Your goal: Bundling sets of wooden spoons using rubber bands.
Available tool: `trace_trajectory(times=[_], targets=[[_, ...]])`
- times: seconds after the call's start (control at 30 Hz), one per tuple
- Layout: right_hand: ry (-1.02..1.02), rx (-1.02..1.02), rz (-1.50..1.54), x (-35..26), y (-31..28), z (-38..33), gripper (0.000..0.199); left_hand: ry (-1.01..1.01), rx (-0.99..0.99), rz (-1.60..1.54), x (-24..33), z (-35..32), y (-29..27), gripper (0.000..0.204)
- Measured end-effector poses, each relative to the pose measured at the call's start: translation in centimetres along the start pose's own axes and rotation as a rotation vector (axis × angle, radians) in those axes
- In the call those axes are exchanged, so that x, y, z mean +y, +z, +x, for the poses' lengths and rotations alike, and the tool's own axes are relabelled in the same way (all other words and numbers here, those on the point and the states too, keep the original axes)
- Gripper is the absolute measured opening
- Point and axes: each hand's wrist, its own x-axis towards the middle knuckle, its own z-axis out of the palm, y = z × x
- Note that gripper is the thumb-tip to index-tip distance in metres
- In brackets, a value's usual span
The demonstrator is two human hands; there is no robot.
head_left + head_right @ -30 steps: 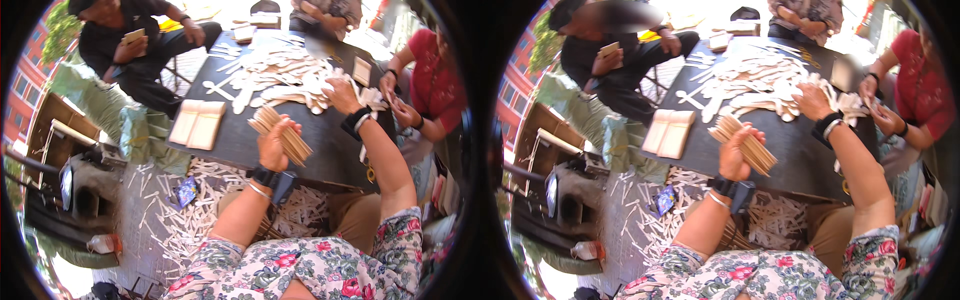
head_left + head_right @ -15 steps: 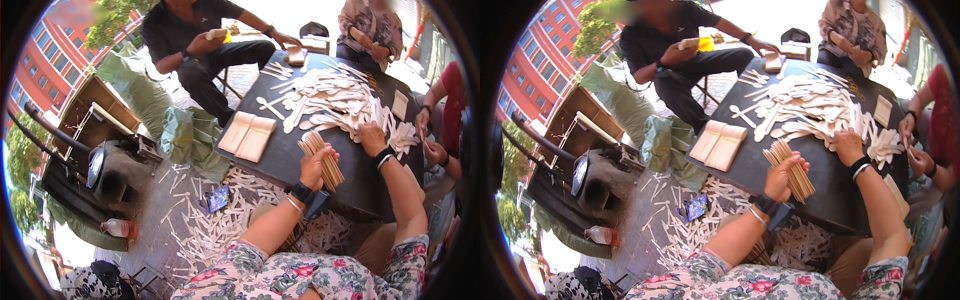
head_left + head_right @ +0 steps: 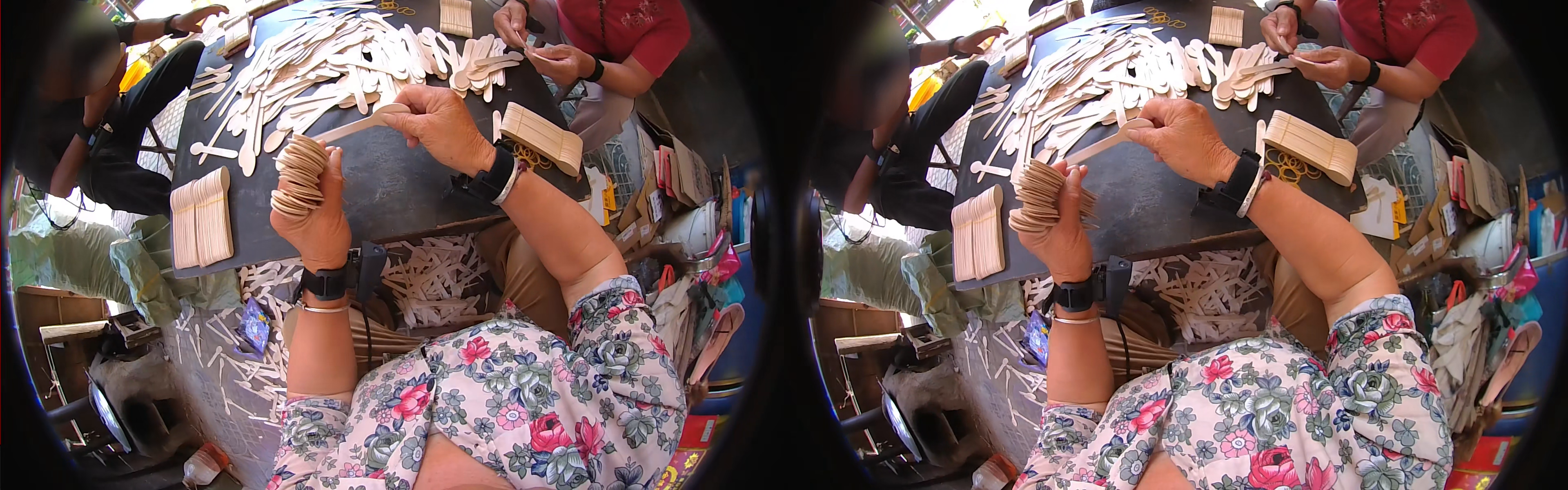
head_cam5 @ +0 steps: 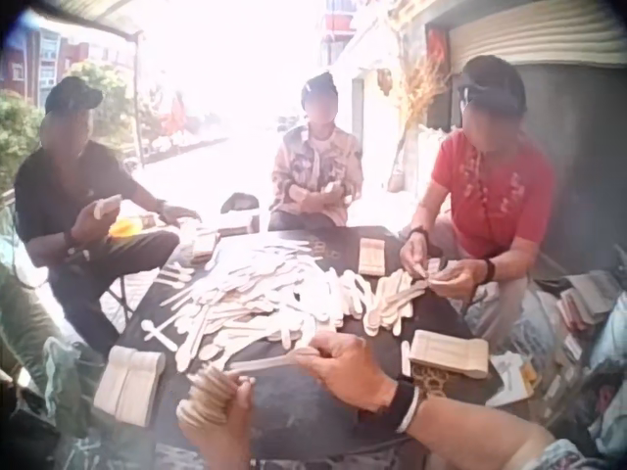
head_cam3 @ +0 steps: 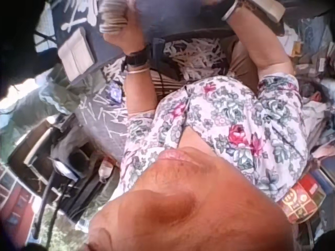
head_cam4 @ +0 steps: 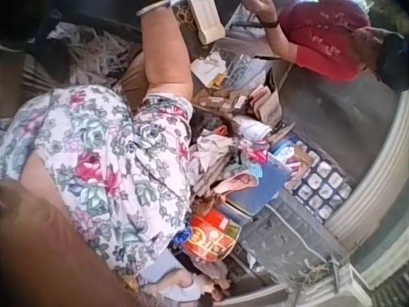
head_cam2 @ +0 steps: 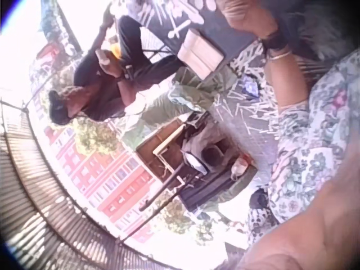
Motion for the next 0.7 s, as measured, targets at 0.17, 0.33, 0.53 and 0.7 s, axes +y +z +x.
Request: trace_trajectory(times=[0.17,0.33,0.53,0.7], targets=[[-0.228,0.066,-0.065,-2.6,1.2,-1.7,0.019,0.593,-0.118,0.571,0.6,-0.3,0.3,0.026],[-0.415,0.115,0.035,-3.7,1.9,-3.2,0.013,0.484,-0.198,0.505,0.0,-1.0,0.8,0.026],[-0.585,0.172,-0.032,-3.4,1.8,-3.9,0.005,0.377,-0.181,0.396,-0.4,-1.3,1.4,0.022],[-0.615,0.078,-0.003,-3.9,1.3,-4.2,0.014,0.305,-0.243,0.338,-0.4,-0.9,1.0,0.021]])
